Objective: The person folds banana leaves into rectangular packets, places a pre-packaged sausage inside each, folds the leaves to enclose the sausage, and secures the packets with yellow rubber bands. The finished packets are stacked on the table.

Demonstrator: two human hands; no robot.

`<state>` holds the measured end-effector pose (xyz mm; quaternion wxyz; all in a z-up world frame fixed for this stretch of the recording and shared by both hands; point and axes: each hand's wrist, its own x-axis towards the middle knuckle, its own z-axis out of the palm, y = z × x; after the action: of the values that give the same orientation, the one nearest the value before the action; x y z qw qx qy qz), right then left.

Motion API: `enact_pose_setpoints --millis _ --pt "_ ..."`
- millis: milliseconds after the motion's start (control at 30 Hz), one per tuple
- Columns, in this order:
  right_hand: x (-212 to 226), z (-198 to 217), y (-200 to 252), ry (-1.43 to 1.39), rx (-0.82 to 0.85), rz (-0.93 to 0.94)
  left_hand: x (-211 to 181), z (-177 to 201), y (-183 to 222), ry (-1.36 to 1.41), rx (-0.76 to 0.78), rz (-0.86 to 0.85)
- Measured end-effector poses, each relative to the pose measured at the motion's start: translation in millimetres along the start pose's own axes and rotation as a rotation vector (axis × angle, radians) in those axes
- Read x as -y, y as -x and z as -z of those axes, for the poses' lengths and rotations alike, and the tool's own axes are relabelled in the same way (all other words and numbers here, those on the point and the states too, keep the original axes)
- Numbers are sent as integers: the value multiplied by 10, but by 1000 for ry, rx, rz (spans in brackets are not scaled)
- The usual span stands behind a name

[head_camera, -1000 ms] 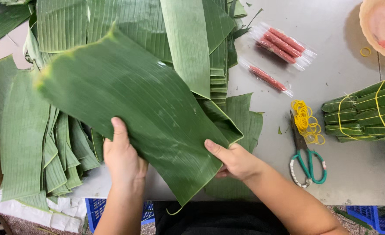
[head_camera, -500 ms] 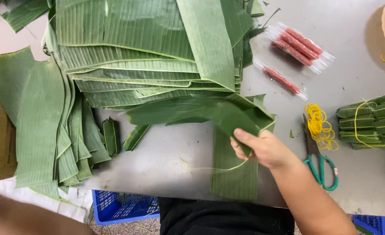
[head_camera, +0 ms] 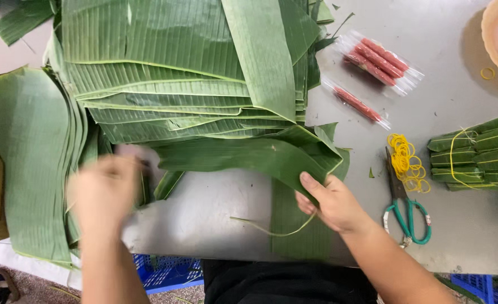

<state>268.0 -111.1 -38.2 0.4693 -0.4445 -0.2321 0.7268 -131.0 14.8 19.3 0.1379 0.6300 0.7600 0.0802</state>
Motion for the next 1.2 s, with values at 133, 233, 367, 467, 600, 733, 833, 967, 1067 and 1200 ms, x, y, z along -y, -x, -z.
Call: enact_pose_setpoints --millis 133,233,367,467,600,733,833,967,1067,1200 --pt "-86 -377 -28 358 124 265 -724 -484 526 1121 1091 -377" --pt "109 -543 39 1030 245 90 -1053 -729 761 1759 953 132" --pt "616 -520 9 1440 -278 120 -1052 -652 883 1988 675 71" --pt "790 -512 -114 1422 -427 131 -1092 -638 994 1810 712 12" --pt "600 -552 -331 1259 -73 207 -1210 -737 1122 1800 662 25" --pt "586 -358 -395 1018 -49 206 -976 -674 1002 2200 432 -20" --pt "941 -146 -347 -203 -100 374 -737 -543 753 2193 257 157" --pt "1159 -321 -353 -132 46 461 -943 -545 703 2041 299 453" --pt "717 -797 -505 125 3 159 -1270 -603 865 2215 412 167" --pt "300 -1001 -529 704 43 359 -1400 -517 837 2057 454 -169"
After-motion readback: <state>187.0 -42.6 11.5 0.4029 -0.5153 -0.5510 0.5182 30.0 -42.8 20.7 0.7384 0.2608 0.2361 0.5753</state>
